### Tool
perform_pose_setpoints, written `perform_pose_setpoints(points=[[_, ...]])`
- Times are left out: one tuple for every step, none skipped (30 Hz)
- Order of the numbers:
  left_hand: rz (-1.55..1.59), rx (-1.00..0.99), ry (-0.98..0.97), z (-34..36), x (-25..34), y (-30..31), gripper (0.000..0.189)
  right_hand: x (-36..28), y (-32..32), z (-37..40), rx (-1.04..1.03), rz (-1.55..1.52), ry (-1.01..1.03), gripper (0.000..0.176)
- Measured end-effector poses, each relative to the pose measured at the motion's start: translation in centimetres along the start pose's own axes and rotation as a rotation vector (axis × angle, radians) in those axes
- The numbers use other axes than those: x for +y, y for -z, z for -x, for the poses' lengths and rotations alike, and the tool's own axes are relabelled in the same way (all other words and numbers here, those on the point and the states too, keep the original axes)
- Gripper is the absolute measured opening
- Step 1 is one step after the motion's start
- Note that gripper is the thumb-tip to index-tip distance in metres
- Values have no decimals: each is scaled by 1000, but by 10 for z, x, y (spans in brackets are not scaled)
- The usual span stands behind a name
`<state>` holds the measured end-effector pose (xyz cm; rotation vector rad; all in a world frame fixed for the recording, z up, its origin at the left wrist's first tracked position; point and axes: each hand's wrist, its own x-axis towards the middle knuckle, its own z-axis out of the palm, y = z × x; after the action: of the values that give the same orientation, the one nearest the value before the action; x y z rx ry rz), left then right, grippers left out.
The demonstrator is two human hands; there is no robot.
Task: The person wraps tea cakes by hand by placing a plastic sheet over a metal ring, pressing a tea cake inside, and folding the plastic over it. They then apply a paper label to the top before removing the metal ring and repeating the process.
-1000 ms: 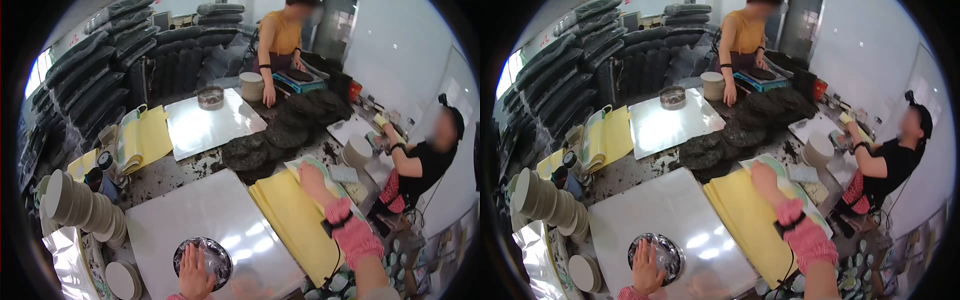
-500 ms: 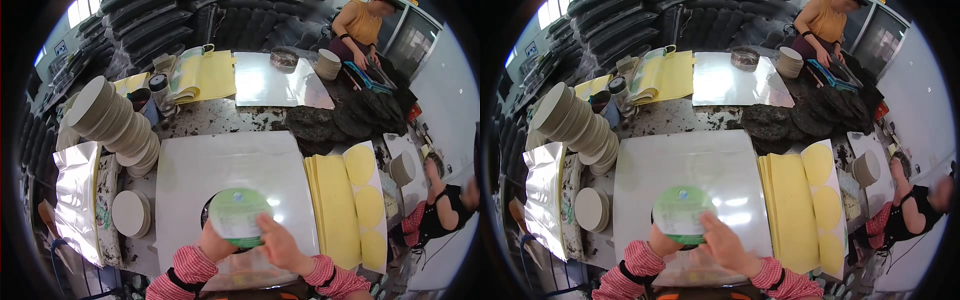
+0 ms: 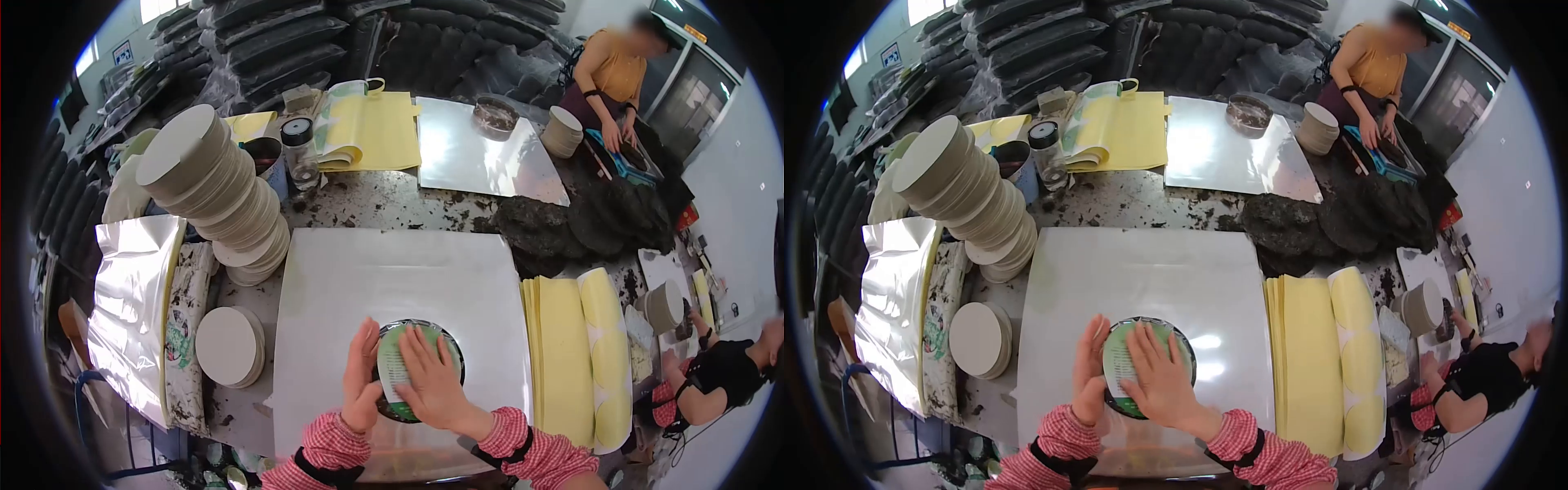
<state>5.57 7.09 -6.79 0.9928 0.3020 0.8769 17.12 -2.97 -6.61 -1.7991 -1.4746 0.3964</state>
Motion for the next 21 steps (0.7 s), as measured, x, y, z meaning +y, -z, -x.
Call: perform_pose_setpoints(points=[[-4, -4, 13, 0, -3, 2, 72, -8, -3, -3, -62, 249, 20, 74], [-378, -59, -174, 4, -8, 4, 68, -13, -6, -4, -137, 498, 38, 73], [-753, -115, -363, 7, -10, 3, 64, -13, -8, -5, -168, 502, 9, 73], [-1128, -177, -562, 7, -9, 1, 61, -11, -12, -4, -172, 499, 8, 73], [-1106, -313, -540, 6, -2, -2, 53, -8, -15, -3, -154, 531, 23, 75], [-1108, -310, -547, 5, -3, -1, 53, -8, -15, -5, -135, 565, 40, 78], [-1165, -115, -393, 4, -5, 5, 48, -8, -13, -6, -135, 566, 47, 78], [-1211, 85, -232, 5, -9, 13, 43, -11, -12, -6, -131, 541, 23, 79], [-962, 196, 111, -3, -10, 29, 36, -14, -13, -6, -134, 509, -1, 81], [-972, 216, 121, 4, -10, 33, 36, -16, -15, -4, -149, 493, 8, 81], [-1113, 168, -19, 3, 6, 19, 34, -17, -14, -4, -158, 531, -20, 82], [-1249, 118, -160, 2, 21, 3, 32, -17, -12, -4, -168, 575, -45, 83], [-1183, 28, -170, 5, 34, -14, 29, -15, -9, -2, -323, 605, -138, 83], [-1156, -125, -339, 12, 30, -21, 30, -17, -8, -1, -165, 488, -74, 71], [-1123, -188, -517, 13, 32, -38, 30, 3, -13, 6, -67, 474, 35, 74], [-1168, -204, -571, 16, 32, -50, 33, 26, -16, 15, 31, 451, 151, 77], [-1203, -197, -602, 19, 25, -50, 34, 31, -5, 20, 90, 451, 111, 74], [-1231, -155, -592, 20, 27, -52, 34, 35, 6, 23, 140, 439, 69, 71], [-1223, -128, -615, 23, 33, -51, 32, 40, 12, 23, 147, 376, 25, 70], [-1229, -103, -626, 28, 40, -50, 31, 40, 8, 19, 145, 300, -25, 69], [-1290, -104, -598, 33, 49, -51, 27, 25, -3, 10, 187, 320, 49, 69]])
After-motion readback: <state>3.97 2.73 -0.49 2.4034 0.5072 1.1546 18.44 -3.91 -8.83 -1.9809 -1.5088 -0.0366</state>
